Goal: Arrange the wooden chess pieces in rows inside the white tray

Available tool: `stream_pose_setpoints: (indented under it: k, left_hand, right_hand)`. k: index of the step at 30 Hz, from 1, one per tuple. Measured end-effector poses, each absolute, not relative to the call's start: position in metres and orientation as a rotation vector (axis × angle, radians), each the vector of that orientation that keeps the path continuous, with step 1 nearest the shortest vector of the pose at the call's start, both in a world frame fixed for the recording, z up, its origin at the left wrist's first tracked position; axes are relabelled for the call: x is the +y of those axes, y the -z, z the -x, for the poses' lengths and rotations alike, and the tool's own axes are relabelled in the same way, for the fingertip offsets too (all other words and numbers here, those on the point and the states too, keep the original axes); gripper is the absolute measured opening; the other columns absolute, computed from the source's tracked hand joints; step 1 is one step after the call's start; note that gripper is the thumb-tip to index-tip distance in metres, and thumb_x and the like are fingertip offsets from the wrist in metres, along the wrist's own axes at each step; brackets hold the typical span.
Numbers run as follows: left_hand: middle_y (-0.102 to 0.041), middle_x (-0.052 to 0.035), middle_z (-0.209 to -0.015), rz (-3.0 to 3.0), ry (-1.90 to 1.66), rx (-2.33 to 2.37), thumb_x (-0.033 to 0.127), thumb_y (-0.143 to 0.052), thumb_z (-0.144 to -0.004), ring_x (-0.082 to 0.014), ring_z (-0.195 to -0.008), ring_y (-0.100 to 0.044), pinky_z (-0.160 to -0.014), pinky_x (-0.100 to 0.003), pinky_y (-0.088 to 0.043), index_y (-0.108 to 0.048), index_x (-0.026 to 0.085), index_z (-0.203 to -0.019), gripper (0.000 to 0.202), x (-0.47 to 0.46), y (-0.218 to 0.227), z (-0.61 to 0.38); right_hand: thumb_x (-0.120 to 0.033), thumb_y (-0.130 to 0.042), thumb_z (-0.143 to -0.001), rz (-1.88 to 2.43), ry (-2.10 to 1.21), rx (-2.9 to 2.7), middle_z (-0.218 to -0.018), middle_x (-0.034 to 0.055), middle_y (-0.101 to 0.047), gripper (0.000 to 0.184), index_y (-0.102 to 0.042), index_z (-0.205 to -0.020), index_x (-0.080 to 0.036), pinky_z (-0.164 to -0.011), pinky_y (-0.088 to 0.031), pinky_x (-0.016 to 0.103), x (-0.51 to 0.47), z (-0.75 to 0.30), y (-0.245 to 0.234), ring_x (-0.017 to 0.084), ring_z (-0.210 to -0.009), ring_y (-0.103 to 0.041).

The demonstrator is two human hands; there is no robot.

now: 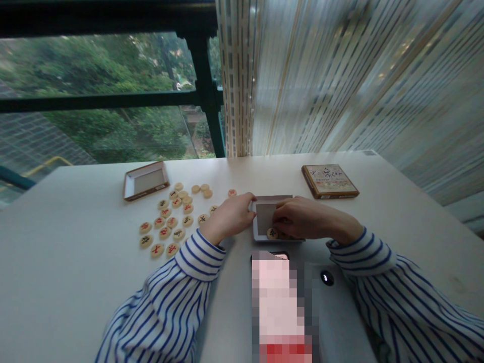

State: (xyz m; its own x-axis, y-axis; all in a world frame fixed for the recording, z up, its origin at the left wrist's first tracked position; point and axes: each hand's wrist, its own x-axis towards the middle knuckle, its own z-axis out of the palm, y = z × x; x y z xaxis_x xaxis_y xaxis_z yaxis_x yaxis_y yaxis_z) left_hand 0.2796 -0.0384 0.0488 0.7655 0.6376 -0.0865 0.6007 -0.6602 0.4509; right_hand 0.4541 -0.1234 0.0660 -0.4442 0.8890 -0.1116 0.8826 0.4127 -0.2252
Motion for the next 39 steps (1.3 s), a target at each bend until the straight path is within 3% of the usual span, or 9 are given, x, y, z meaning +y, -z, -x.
stream_pose_setpoints:
  k: [9,20,29,39]
  left_hand:
    - [-0.067,-0.0053,-0.081,-2.498,-0.142,0.941,0.026,-0.046,-0.076,-0.0170,-0.071,-0.061,-0.064,-0.026,-0.043,-0.052,0.018,-0.111,0.036,-0.035,-0.052,-0.277]
    - [-0.067,-0.0047,-0.080,-2.378,-0.432,1.077,0.034,-0.048,-0.077,-0.0141,-0.066,-0.060,-0.061,-0.024,-0.045,-0.059,0.018,-0.100,0.030,-0.027,-0.083,-0.261]
    - [-0.066,-0.0057,-0.082,-2.366,-0.586,1.123,0.036,-0.048,-0.077,-0.0159,-0.072,-0.059,-0.064,-0.027,-0.045,-0.062,0.016,-0.084,0.025,-0.015,-0.099,-0.241]
    - [-0.066,-0.0043,-0.083,-2.459,-0.469,1.157,0.038,-0.047,-0.077,-0.0153,-0.071,-0.059,-0.064,-0.026,-0.044,-0.062,0.018,-0.090,0.028,-0.009,-0.102,-0.222]
  right_hand:
    - [-0.019,-0.046,-0.077,1.686,-0.198,-2.537,-0.073,0.0042,-0.063,0.018,-0.063,-0.073,-0.017,-0.060,-0.034,0.024,-0.120,-0.460,-0.066,0.013,-0.065,-0.054]
    - [-0.019,-0.043,-0.081,1.717,0.127,-2.245,-0.076,0.0065,-0.060,0.019,-0.061,-0.078,-0.014,-0.065,-0.034,0.026,-0.120,-0.451,-0.078,0.014,-0.070,-0.050]
    - [-0.021,-0.041,-0.084,1.641,0.136,-2.103,-0.080,0.0068,-0.061,0.021,-0.062,-0.085,-0.015,-0.071,-0.036,0.029,-0.125,-0.449,-0.089,0.015,-0.075,-0.052]
    - [-0.024,-0.044,-0.084,1.611,0.167,-2.082,-0.086,0.0062,-0.063,0.022,-0.062,-0.091,-0.016,-0.076,-0.038,0.030,-0.113,-0.438,-0.104,0.016,-0.079,-0.054]
